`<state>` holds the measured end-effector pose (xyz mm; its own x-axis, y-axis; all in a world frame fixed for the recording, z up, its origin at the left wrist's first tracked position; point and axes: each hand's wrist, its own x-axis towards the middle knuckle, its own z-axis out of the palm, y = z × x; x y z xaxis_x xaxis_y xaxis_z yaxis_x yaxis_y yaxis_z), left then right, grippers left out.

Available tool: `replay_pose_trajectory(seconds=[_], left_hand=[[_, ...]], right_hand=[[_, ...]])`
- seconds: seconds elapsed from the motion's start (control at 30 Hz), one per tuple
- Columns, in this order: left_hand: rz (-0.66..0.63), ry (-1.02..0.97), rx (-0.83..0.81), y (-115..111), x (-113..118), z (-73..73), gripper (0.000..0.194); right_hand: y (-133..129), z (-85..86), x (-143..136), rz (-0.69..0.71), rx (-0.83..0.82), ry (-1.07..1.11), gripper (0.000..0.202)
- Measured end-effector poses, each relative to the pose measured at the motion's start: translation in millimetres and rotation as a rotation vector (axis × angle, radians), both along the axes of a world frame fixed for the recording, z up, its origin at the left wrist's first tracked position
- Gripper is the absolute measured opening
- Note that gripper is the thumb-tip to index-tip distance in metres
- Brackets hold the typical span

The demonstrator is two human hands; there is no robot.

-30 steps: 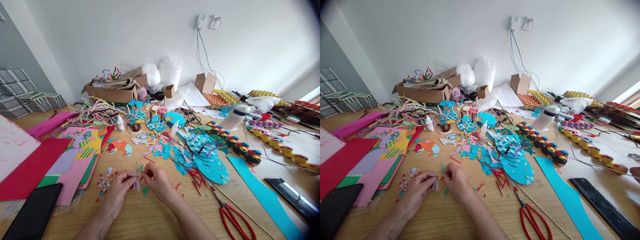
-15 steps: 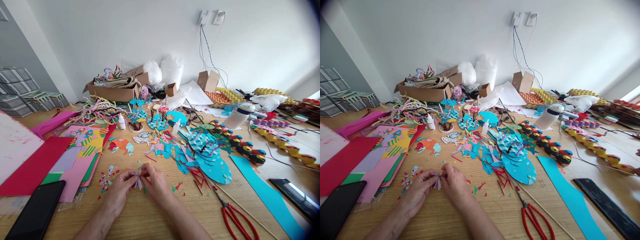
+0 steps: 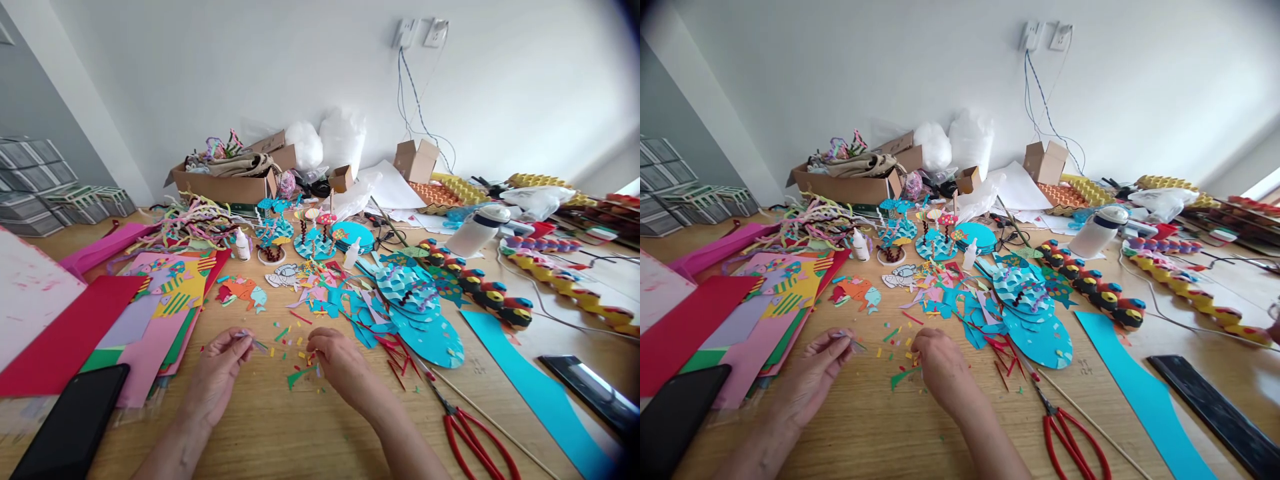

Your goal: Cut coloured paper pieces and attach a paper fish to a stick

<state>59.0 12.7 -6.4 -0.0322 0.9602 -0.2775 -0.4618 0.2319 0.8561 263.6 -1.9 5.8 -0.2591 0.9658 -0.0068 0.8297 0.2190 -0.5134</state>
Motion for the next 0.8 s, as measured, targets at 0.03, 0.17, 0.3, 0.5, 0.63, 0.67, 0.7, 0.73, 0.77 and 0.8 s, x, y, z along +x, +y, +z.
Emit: replay_pose_trajectory(seconds=[0.03,0.17,0.3,0.5,0.63,0.67,0.7,0.73,0.77,0.8], left_hand=[[-0.001,0.039,0.016,0.0,-4.1,6.6,0.019],[0.059,0.234,0.081,-1.5,-29.7,40.7,0.022],[0.136,0.513,0.083,-4.9,-60.1,65.1,0.019],[-0.015,0.809,0.087,-11.3,-77.1,52.8,0.012],[-0.068,0.742,0.038,-14.4,-69.0,41.2,0.013],[-0.083,0.706,0.026,-15.3,-65.2,39.8,0.014],[-0.098,0.672,0.017,-16.2,-60.9,38.8,0.015],[-0.114,0.644,0.012,-17.1,-56.0,38.0,0.015],[-0.133,0.62,0.013,-18.1,-50.8,37.2,0.015],[-0.158,0.601,0.02,-18.9,-45.3,36.3,0.014]], right_hand=[[-1.5,4.2,4.5,-0.005,0.003,-0.015,0.028],[-6.7,19.2,16.1,-0.095,-0.033,-0.072,0.022],[-8.5,16.8,13.4,-0.121,0.06,0.017,0.023],[-6.7,-5.9,7.0,-0.076,0.137,0.112,0.023],[-0.6,0.8,15.2,-0.154,0.08,-0.034,0.023],[2.2,5.6,16.1,-0.158,0.057,-0.093,0.023],[5.8,10.7,15.8,-0.151,0.032,-0.158,0.023],[10.1,15.5,14.1,-0.133,0.008,-0.219,0.022],[15.1,19.3,11.2,-0.116,-0.01,-0.276,0.022],[20.6,21.6,7.3,-0.105,-0.029,-0.33,0.021]])
